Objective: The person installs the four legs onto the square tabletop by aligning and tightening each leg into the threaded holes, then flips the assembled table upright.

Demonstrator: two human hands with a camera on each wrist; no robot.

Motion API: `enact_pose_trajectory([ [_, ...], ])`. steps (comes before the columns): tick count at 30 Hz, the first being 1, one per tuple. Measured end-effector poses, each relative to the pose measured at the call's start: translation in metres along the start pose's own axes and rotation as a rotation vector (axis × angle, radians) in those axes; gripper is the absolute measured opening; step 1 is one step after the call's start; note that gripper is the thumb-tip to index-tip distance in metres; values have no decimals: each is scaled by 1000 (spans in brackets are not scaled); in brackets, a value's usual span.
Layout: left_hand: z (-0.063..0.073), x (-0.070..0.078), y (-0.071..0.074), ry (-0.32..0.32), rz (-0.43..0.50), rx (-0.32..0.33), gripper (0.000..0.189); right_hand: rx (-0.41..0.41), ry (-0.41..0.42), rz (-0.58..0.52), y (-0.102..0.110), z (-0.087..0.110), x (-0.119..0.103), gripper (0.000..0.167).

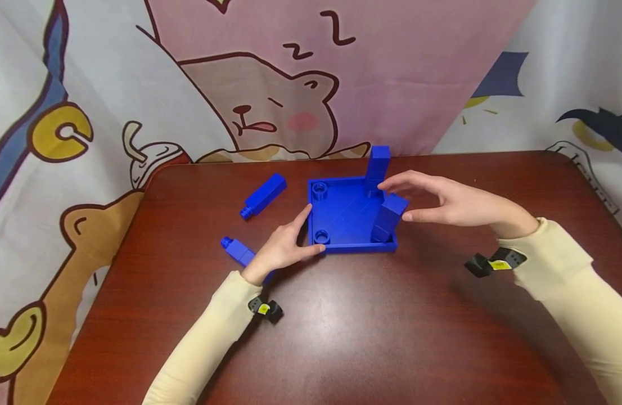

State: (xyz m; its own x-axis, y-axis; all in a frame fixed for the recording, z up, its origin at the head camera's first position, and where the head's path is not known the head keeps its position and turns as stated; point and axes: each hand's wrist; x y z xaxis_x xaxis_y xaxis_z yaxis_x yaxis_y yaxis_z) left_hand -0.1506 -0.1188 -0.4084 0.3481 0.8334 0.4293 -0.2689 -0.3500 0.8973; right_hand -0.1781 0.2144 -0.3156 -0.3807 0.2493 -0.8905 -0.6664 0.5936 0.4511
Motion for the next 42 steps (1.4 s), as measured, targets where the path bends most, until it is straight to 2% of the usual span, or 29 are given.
enact_pose_trajectory([
  [3,0,0,0,2,5,-4,95,-11,26,-1,1,-1,4,47],
  [12,1,1,0,8,4,-8,95,93,-31,62,1,2,3,35],
  [18,1,0,0,1,8,-6,95,248,-87,208,-7,3,-4,29],
  [23,1,-1,0,4,5,-6,94,380,-96,327,-19,2,-11,28],
  [30,0,0,0,11,-3,-7,94,485,-66,462,-34,2,-13,31],
  [39,-1,-1,-1,10,9,-11,94,649,-43,577,-54,2,-14,34],
  [42,-1,-1,-1,9,8,-9,94,677,-40,615,-59,2,-13,36],
])
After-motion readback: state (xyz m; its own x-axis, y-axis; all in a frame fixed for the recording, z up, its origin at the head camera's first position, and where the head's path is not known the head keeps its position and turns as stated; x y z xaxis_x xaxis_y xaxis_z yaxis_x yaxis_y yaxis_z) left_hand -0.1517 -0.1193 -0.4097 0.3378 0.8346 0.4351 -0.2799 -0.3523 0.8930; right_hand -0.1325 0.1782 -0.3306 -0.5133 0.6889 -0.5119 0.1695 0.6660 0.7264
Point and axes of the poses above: each hand's wrist, its own z-axis away from the middle knuckle, its own y-axis out of the back of the hand, x = y × z, and after that the axes turned 14 degrees about -z, right-handed
